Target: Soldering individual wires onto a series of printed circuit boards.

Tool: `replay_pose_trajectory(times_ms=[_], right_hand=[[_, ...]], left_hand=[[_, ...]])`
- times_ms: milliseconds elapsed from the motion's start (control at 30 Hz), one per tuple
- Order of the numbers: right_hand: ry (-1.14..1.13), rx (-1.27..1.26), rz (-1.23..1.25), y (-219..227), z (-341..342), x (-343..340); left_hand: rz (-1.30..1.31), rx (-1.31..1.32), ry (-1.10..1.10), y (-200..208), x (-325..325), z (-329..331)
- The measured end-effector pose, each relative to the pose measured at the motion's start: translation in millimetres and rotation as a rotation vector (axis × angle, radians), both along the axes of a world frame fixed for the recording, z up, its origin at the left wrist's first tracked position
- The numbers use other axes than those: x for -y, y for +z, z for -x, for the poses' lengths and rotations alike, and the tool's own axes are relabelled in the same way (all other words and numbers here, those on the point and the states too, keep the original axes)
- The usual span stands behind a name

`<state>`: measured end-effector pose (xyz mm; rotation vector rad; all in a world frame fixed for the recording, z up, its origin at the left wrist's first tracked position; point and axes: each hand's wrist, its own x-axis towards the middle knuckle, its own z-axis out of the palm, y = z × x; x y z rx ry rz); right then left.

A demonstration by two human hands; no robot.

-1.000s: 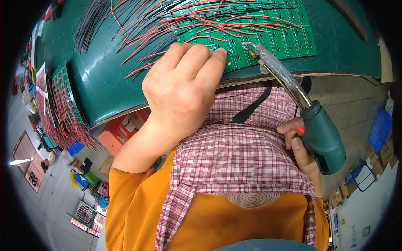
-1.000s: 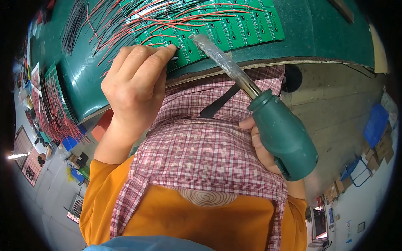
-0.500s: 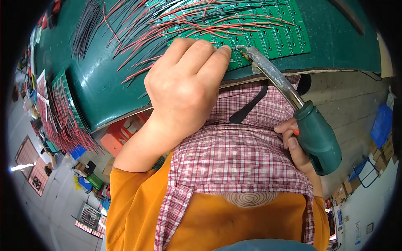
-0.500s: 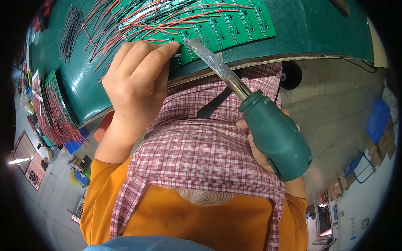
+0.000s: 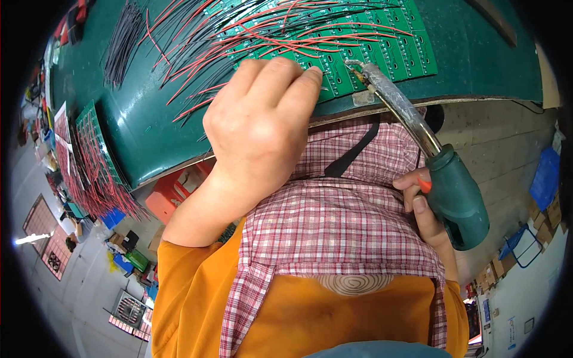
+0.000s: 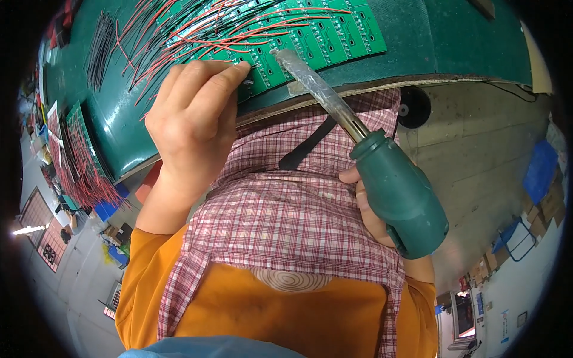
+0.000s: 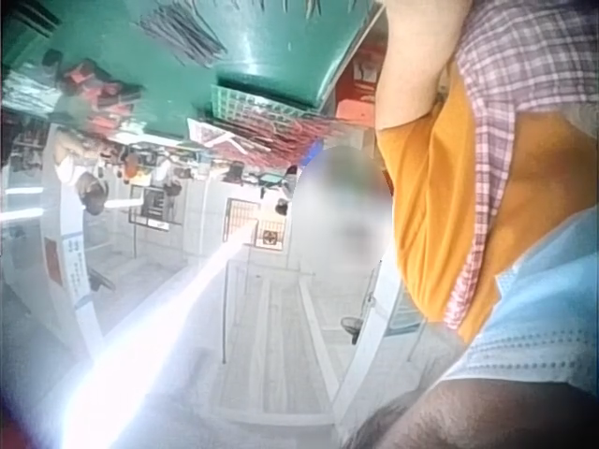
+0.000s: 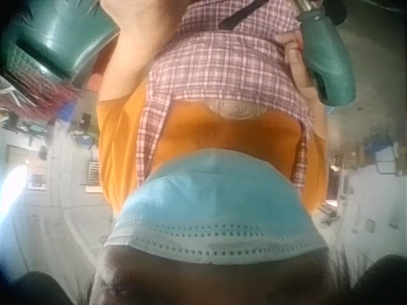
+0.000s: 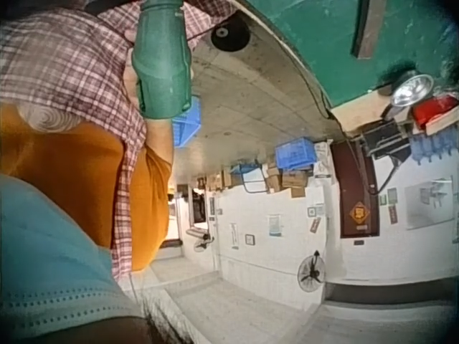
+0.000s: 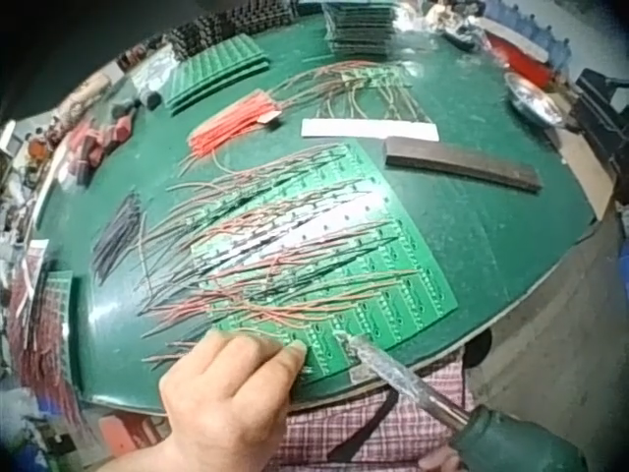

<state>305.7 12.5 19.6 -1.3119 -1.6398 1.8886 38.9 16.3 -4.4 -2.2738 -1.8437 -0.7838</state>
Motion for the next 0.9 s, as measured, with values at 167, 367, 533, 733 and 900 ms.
replay_pose_trajectory(times_ms=[167, 367, 533, 733, 900], right_hand=[[0.043, -0.056, -0.016, -3.9, -7.1, -2.7], [0.019, 0.113, -0.146, 0.1, -3.2, 2.1], [0.048, 0.158, -0.248, -5.0, -5.2, 5.2], [-0.021, -0.011, -0.098, -7.5, -4.8, 5.1], [-0.127, -0.237, 0.034, -9.7, -1.5, 5.0]], left_hand=[[0.007, 0.081, -0.037, 6.1, -3.4, -3.0], [0.021, 0.008, -0.022, 0.9, -8.7, -8.7], [-0.005, -0.014, -0.022, -0.6, -8.7, -9.9], [-0.003, -0.054, 0.003, -0.1, -9.3, -12.2], [-0.003, -0.069, 0.008, 0.4, -7.8, -11.2]])
